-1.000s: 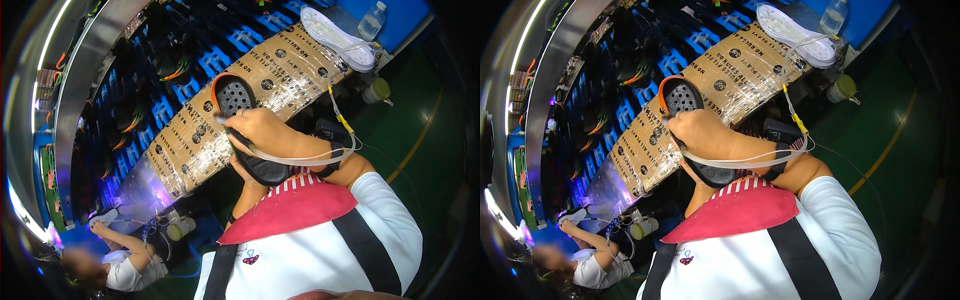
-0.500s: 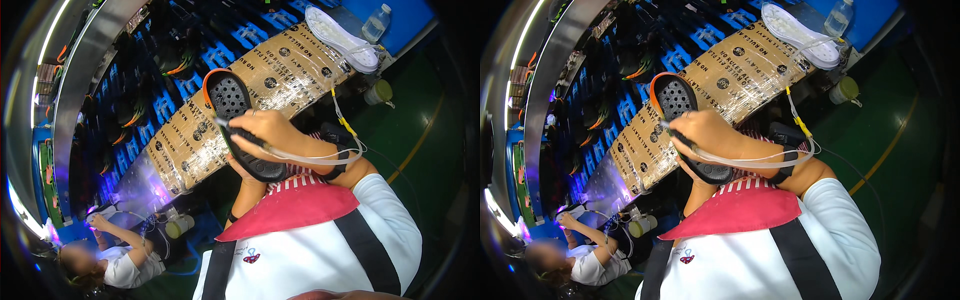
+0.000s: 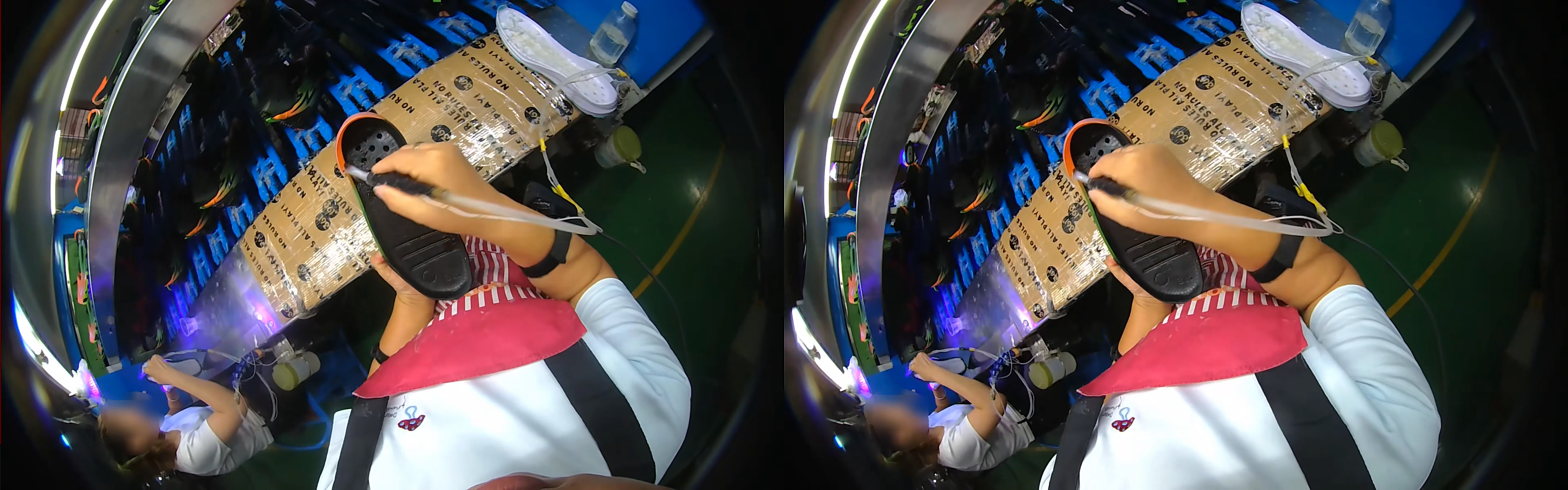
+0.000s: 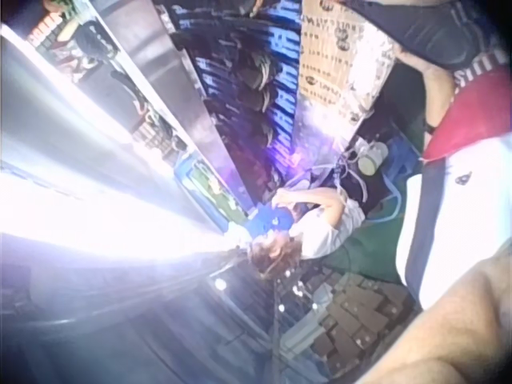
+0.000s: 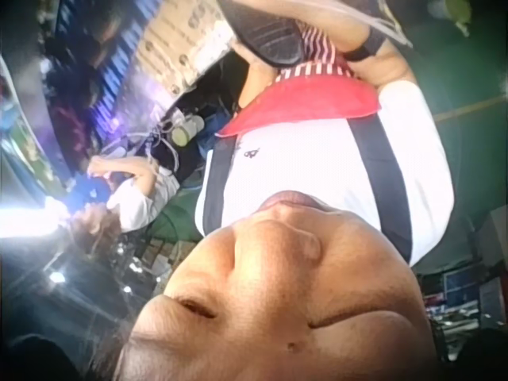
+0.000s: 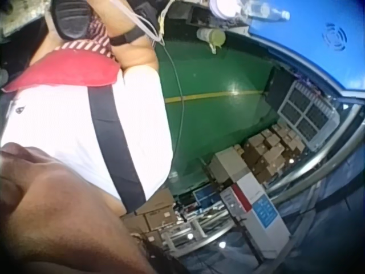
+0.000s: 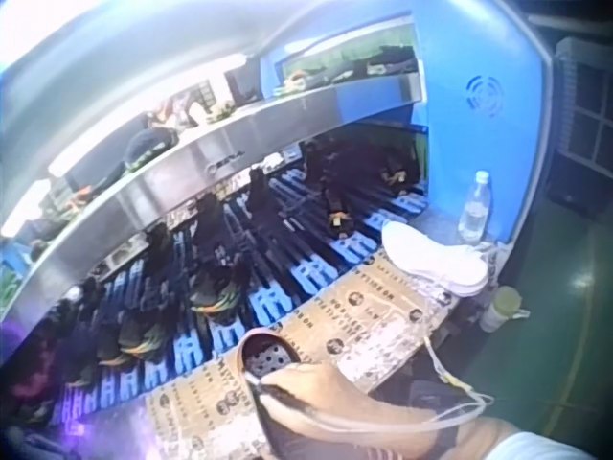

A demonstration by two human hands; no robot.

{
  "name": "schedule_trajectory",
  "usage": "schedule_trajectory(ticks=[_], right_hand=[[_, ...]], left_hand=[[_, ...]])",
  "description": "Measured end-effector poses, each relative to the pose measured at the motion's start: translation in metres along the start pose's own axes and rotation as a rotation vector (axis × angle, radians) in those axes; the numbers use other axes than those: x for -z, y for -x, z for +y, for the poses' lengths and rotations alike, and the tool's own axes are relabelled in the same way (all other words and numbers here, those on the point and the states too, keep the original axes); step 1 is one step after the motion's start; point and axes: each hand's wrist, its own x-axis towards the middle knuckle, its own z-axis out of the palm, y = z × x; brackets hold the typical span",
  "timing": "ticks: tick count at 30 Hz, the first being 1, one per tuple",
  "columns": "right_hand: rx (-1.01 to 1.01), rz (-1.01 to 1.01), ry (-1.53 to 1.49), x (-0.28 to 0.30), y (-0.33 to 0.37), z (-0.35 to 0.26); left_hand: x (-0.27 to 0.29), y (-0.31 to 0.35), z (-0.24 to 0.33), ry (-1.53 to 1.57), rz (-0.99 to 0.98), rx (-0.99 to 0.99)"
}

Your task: Applying adhesive or cement to the bottom of shoe soles using a specialized brush tool and placing finished soles on a conveyor.

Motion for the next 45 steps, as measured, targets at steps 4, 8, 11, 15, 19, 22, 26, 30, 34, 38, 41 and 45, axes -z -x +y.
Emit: schedule_trajectory(ticks=[4,8,11,15,19,22,26,30,34,38,41,45], right_hand=[[-0.133,0.109,-0.053,0.012,0.001,0.001],[-0.033,0.080,0.113,0.006,0.002,0.004],[0.020,-0.013,0.200,-0.001,0.003,0.006],[0.040,-0.055,0.125,0.002,0.003,0.007],[-0.065,-0.035,-0.148,0.015,0.004,0.002],[-0.126,0.079,-0.066,0.017,0.004,0.004],[0.039,0.043,0.147,0.008,0.007,0.008],[0.070,-0.093,0.112,0.006,0.009,0.006],[-0.009,-0.001,-0.093,0.014,0.007,0.000],[-0.117,0.068,-0.080,0.014,0.010,0.000],[0.009,0.083,0.100,0.004,0.017,0.004],[0.097,0.013,0.266,-0.012,0.024,0.000]], left_hand=[[-0.007,-0.004,0.001,0.011,-0.041,0.007],[-0.012,-0.002,-0.003,0.065,-0.118,0.064],[0.002,-0.001,-0.004,-0.036,0.019,0.077],[0.008,-0.002,-0.003,-0.065,0.044,0.058],[-0.007,-0.004,0.000,0.053,-0.027,0.019],[-0.009,-0.004,0.001,0.011,-0.069,0.048],[-0.002,-0.002,-0.004,0.040,-0.010,0.095],[0.000,-0.002,-0.005,-0.024,-0.005,0.012],[-0.006,-0.003,-0.001,-0.025,0.008,-0.019],[-0.008,-0.006,0.000,0.033,-0.086,0.011],[-0.005,-0.007,-0.002,0.063,-0.143,0.037],[-0.020,-0.010,-0.006,-0.096,0.058,-0.078]])
